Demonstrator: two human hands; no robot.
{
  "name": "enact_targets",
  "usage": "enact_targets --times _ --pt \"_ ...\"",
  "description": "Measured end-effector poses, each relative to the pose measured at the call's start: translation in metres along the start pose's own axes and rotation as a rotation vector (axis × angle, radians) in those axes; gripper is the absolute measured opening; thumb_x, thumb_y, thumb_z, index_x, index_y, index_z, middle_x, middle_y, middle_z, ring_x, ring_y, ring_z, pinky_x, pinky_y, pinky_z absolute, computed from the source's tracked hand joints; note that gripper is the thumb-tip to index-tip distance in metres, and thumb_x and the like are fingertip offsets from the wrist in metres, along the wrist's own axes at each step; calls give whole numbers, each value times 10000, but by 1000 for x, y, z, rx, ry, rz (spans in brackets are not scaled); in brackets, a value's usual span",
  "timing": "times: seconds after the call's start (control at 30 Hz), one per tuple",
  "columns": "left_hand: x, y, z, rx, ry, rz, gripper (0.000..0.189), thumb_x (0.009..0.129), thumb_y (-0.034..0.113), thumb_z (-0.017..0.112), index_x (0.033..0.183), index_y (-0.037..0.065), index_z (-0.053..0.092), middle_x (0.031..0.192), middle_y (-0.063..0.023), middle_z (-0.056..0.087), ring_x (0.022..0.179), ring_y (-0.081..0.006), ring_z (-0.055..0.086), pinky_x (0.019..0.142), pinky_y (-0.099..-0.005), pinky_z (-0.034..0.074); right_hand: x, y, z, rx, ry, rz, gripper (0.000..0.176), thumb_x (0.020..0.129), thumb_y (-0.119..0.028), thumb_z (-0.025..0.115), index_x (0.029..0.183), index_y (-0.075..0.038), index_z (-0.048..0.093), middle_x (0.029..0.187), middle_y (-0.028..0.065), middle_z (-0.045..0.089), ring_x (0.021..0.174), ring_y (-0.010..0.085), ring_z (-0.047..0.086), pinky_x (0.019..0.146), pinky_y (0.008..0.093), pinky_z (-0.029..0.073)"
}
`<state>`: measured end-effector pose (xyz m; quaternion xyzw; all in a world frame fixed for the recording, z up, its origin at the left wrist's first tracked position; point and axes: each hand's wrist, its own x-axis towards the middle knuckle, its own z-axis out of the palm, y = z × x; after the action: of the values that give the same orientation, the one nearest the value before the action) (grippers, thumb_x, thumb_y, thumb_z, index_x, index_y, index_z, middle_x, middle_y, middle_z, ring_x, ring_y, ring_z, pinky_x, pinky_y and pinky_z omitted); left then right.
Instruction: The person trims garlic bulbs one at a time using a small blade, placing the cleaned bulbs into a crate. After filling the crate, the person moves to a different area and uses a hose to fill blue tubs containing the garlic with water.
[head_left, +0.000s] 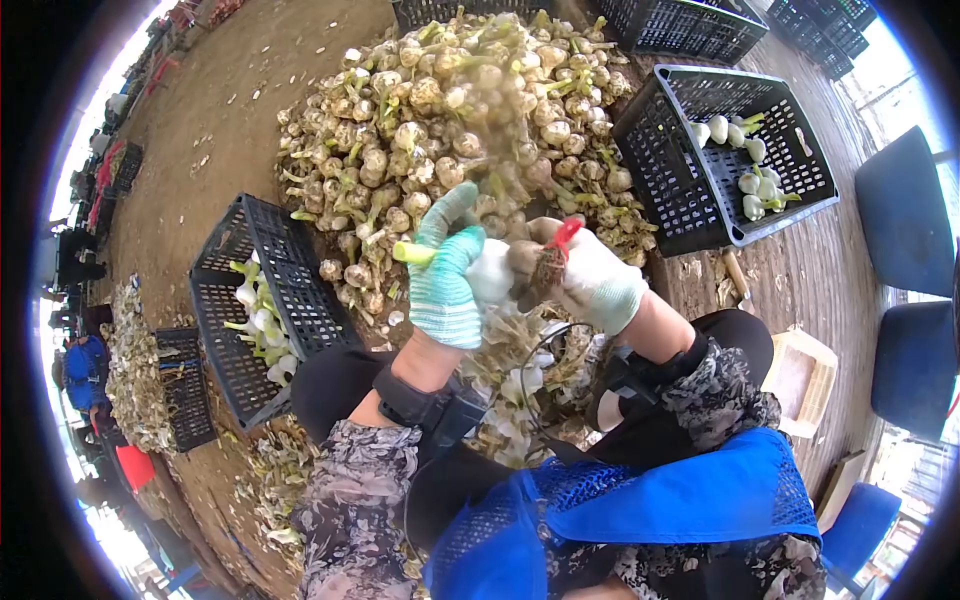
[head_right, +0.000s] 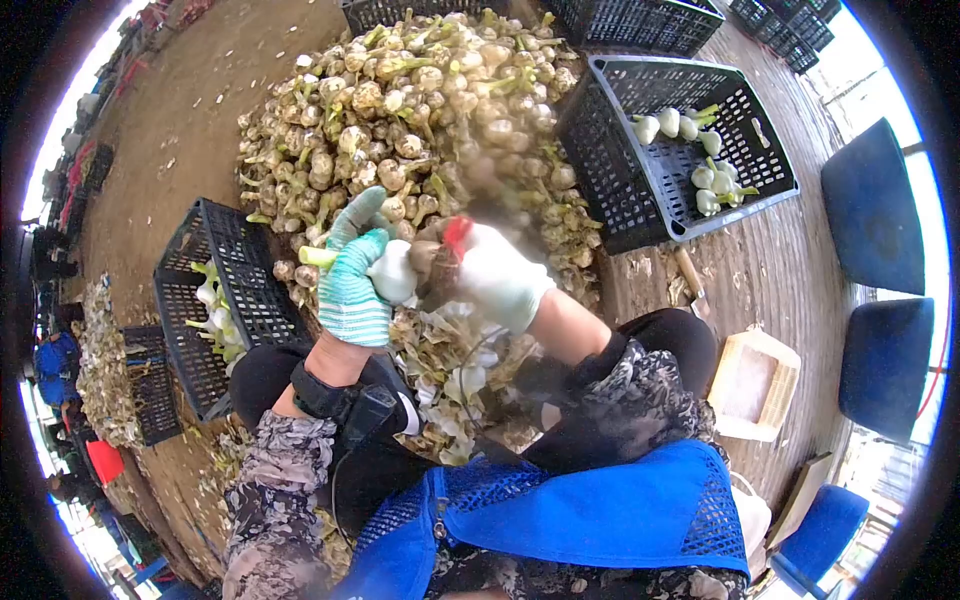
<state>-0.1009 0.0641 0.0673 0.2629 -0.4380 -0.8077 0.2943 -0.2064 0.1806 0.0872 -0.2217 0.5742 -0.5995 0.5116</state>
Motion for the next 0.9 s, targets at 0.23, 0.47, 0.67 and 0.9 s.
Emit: enact_targets --times 0.23,0.47,0.67,0.9 --pt "-1 12 4 -29 40 40 361 767 -37 464 1099 60 566 915 -11 518 716 -104 527 639 -242 499 6 30 -4 -203 83 -177 204 829 -50 507 1024 -9 551 877 94 626 768 127 600 648 255 488" --pt "18 12 -21 -469 91 -579 422 901 376 401 1008 15 592 776 -89 635 602 -215 613 506 -376 532 6 7 -29 -1170 -9 -107 175 773 -76 535 906 -24 637 873 174 610 868 343 569 713 381 458" --pt "18 -6 -15 -384 102 -515 489 897 450 391 979 15 597 793 -96 638 678 -222 621 583 -338 544 0 6 13 -563 138 -648 320 762 -159 616 1059 -40 595 934 154 606 915 248 585 798 331 462" --pt "9 -15 -7 -346 193 -584 415 914 391 412 953 12 576 814 -87 601 660 -185 588 590 -265 522 10 15 21 -455 396 -592 246 752 6 501 984 -42 565 904 103 606 832 216 595 715 297 491"
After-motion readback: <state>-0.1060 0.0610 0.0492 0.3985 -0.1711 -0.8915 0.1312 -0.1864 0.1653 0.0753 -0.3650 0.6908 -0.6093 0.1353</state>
